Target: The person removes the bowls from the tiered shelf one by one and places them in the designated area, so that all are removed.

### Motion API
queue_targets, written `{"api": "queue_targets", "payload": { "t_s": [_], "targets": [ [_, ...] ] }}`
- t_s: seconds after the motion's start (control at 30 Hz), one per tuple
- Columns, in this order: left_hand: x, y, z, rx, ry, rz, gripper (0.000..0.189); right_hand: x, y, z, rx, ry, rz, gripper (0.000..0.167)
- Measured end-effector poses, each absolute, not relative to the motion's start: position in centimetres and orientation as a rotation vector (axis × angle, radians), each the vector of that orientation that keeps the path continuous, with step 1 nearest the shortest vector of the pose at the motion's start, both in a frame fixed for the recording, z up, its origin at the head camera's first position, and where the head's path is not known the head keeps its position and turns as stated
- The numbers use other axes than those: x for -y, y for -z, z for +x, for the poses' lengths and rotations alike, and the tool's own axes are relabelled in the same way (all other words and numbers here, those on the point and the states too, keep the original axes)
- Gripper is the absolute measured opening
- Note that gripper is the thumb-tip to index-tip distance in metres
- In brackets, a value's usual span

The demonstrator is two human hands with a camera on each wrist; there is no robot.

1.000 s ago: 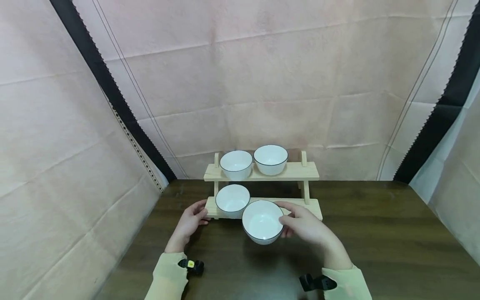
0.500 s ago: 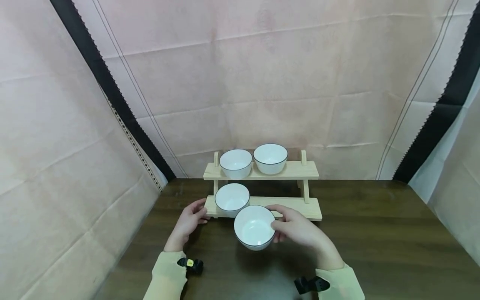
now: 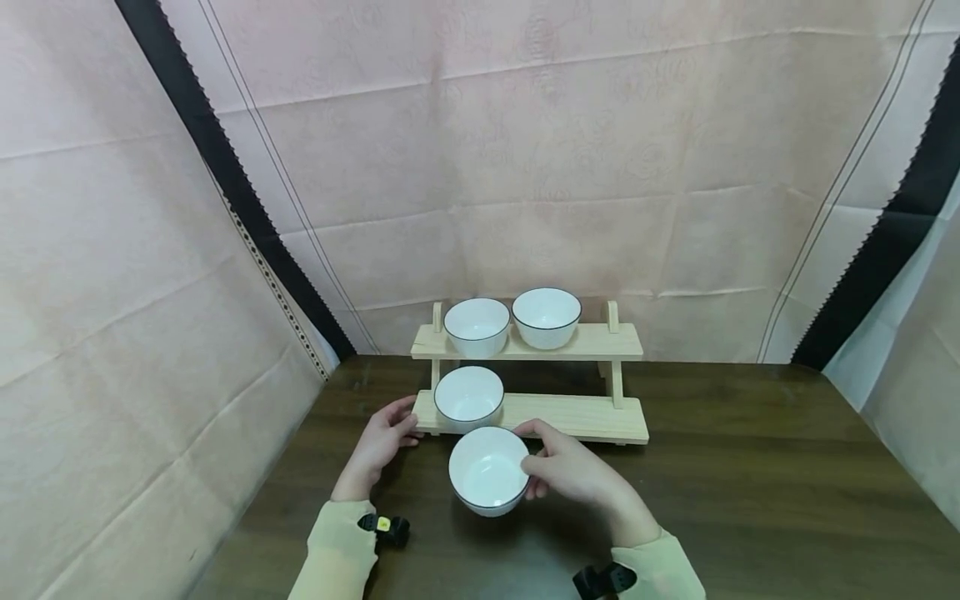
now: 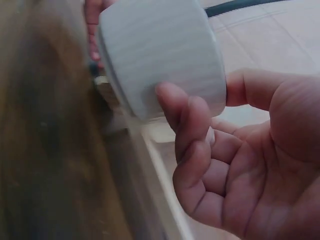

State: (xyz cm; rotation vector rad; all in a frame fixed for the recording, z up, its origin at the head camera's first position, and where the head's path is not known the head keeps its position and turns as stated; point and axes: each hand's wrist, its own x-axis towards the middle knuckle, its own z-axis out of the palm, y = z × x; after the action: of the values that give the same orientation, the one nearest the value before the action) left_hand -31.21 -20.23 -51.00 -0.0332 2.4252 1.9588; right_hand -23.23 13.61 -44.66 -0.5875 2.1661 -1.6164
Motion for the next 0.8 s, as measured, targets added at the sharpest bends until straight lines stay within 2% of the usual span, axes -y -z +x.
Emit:
{"api": "queue_targets", "payload": {
  "t_s": [0.5,0.8],
  "targets": [
    [20.1,51.2,-31.1,-2.462,-1.935,-0.051,0.041,-7.6,46.4,-24.5,-2.315,1.398,-0.732,0.039],
    [20.1,51.4,-31.2,-2.472,-1.940,-0.032,0.041,-5.5,47.1,-25.2,-2.340,1.386,-0.682,0.039]
  ]
}}
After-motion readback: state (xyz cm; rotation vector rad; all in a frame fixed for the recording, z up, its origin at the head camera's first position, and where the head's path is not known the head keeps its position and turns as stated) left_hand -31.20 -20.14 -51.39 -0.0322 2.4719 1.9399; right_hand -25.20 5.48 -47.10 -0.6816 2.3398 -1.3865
